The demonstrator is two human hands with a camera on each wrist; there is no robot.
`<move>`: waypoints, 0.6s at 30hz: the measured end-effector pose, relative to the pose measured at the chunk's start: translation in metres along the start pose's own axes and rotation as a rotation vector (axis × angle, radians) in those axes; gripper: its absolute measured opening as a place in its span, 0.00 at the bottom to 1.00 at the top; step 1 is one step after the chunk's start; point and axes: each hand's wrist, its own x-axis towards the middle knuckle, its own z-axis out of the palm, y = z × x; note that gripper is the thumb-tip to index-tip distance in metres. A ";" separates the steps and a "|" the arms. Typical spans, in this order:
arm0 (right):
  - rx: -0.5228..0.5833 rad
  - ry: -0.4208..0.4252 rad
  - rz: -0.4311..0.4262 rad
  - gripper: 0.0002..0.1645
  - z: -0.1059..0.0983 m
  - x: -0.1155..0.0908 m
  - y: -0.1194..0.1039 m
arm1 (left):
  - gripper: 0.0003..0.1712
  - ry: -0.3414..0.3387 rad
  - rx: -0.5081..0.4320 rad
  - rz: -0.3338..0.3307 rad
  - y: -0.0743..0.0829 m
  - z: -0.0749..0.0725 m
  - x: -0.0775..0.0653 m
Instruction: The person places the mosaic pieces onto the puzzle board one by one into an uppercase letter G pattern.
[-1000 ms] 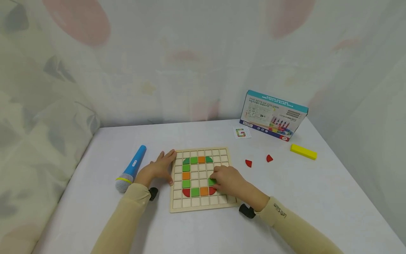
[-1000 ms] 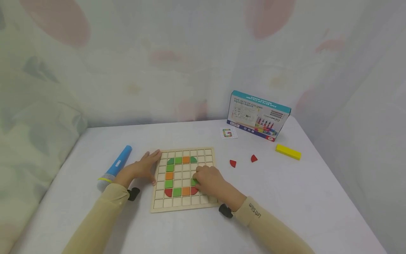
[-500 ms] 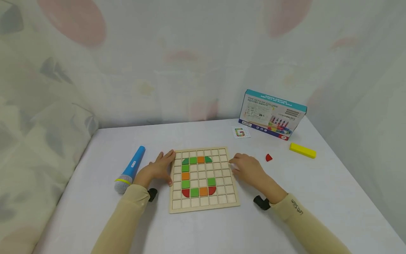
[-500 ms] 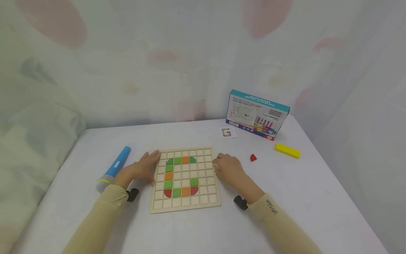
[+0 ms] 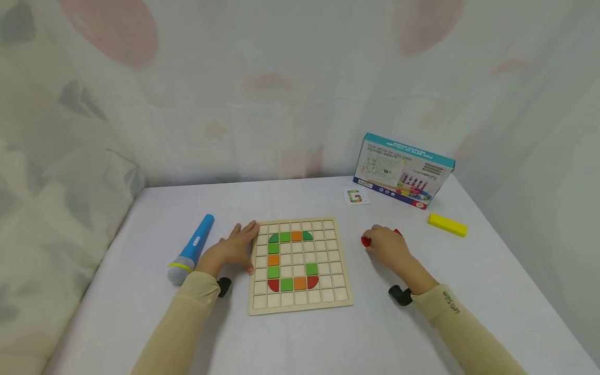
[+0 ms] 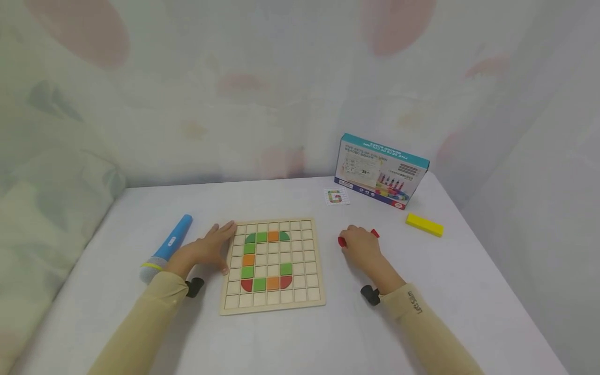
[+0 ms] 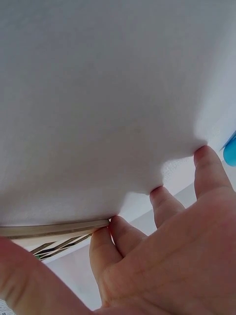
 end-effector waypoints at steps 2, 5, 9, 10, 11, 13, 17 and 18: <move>0.015 0.017 -0.006 0.16 0.001 0.001 -0.001 | 0.69 0.000 -0.001 0.004 0.000 0.000 0.000; 0.052 0.027 -0.034 0.09 0.002 0.002 -0.003 | 0.69 -0.002 0.004 0.007 0.000 0.000 0.001; 0.087 -0.003 -0.057 0.06 0.002 0.001 -0.003 | 0.69 -0.009 0.010 0.005 0.000 -0.001 0.001; 0.091 -0.011 -0.051 0.05 0.002 0.001 -0.003 | 0.69 -0.010 0.009 0.004 0.001 -0.001 0.000; 0.090 -0.011 -0.039 0.05 0.002 0.000 -0.003 | 0.69 -0.010 0.009 0.005 0.001 -0.001 0.000; 0.068 -0.004 0.011 0.09 0.002 -0.001 -0.002 | 0.69 -0.011 0.009 0.004 0.002 -0.002 -0.001; 0.018 0.009 0.118 0.20 0.003 -0.002 -0.001 | 0.69 -0.009 0.012 0.009 0.002 -0.002 -0.001; 0.009 0.007 0.131 0.20 0.003 -0.001 -0.002 | 0.69 -0.010 0.011 0.009 0.001 -0.001 -0.001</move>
